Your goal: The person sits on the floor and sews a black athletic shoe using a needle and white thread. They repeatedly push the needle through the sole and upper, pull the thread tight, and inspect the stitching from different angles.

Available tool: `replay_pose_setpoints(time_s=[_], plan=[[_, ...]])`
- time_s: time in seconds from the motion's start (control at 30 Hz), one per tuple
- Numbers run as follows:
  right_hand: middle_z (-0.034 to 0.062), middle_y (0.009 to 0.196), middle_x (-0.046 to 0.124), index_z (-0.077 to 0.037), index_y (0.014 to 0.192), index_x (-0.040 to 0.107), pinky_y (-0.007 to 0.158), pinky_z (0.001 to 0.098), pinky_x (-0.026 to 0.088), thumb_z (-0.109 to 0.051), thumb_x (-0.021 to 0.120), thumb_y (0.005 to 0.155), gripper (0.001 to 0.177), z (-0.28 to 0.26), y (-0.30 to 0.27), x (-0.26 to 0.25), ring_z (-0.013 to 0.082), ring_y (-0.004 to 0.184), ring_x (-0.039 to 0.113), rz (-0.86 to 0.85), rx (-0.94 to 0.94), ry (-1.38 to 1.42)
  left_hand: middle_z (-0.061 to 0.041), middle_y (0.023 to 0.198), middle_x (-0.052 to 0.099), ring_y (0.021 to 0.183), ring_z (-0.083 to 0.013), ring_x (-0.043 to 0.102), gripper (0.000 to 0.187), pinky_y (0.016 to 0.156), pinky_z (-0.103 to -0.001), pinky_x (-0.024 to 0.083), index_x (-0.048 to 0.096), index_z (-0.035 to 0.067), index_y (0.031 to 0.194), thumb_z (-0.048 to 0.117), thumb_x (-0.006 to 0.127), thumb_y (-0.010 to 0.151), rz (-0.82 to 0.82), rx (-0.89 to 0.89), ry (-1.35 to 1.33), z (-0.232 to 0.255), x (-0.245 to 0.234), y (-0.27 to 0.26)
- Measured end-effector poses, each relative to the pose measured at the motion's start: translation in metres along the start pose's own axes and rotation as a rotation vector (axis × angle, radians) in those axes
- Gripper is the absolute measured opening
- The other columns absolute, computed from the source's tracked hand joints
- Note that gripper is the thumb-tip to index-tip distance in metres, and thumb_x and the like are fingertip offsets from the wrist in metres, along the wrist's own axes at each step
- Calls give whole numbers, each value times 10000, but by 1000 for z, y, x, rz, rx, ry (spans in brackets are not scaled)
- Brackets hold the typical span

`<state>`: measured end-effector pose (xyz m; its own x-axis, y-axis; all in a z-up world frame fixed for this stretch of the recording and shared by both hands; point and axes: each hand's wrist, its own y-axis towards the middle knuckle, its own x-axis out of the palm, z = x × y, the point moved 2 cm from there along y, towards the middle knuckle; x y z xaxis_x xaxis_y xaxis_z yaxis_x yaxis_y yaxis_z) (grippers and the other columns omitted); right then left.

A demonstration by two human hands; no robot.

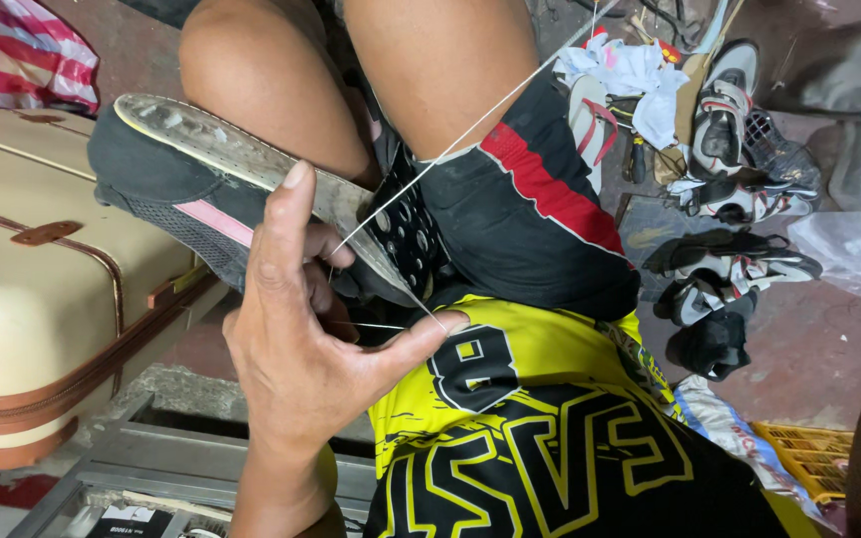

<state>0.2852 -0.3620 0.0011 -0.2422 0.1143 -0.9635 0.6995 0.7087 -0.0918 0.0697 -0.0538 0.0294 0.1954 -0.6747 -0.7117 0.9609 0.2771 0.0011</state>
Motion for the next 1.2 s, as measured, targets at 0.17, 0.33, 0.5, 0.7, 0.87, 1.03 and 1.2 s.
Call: replay_pose_setpoints(time_s=[0.17, 0.33, 0.5, 0.7, 0.87, 1.03, 1.2], plan=[[103, 894, 673, -54, 1266, 607, 575, 369, 516, -107, 633, 985, 287, -8, -2, -3, 228, 659, 660, -52, 0, 99, -94, 1166, 640, 786, -134, 515, 1218, 643, -257, 441, 315, 22, 1567, 484, 998, 670, 13, 73, 26, 5, 0, 8], [102, 859, 699, -56, 1304, 594, 551, 368, 525, -95, 631, 961, 347, -78, 12, 43, 220, 617, 662, -108, -190, 463, -74, 1170, 664, 714, -110, 504, 1238, 596, -228, 432, 314, 28, 1597, 487, 1014, 685, -9, 3, 28, 4, 2, 12], [113, 936, 703, -36, 1370, 510, 733, 411, 569, -110, 560, 1044, 338, -147, 25, 82, 267, 821, 710, -100, -426, 857, -102, 1267, 616, 782, -111, 552, 1131, 614, -214, 478, 336, 34, 1562, 446, 999, 744, -24, 64, 12, 0, 0, 10], [55, 790, 671, -32, 1264, 534, 610, 270, 509, -223, 468, 1075, 277, -144, 38, 47, 120, 660, 659, -178, -78, 1328, -169, 1375, 468, 916, -166, 627, 577, 657, -220, 526, 566, 69, 1396, 290, 841, 941, 299, 60, -178, -34, -11, -23], [58, 822, 629, -34, 1255, 527, 546, 205, 433, -252, 558, 1039, 309, -118, 31, 49, 99, 609, 581, 23, 50, 1662, -118, 1022, 627, 669, -123, 581, 93, 606, -235, 478, 613, -13, 1163, 68, 653, 1183, 450, -272, -617, -114, -27, -19], [6, 910, 532, -18, 1393, 475, 664, 225, 398, -151, 700, 974, 494, -148, 30, 80, 54, 710, 500, -125, -155, 1271, -50, 990, 668, 814, -99, 581, 138, 738, -270, 482, 663, -14, 1104, 9, 574, 1001, -186, -260, -678, -148, -7, 1], [-75, 797, 372, -57, 1400, 429, 659, 205, 304, -27, 880, 875, 693, -192, 41, 105, 30, 705, 342, -206, -41, 1417, 28, 897, 638, 796, -37, 567, 78, 764, -229, 471, 642, 36, 950, -12, 665, 893, -85, -343, -913, -182, 10, -8]])
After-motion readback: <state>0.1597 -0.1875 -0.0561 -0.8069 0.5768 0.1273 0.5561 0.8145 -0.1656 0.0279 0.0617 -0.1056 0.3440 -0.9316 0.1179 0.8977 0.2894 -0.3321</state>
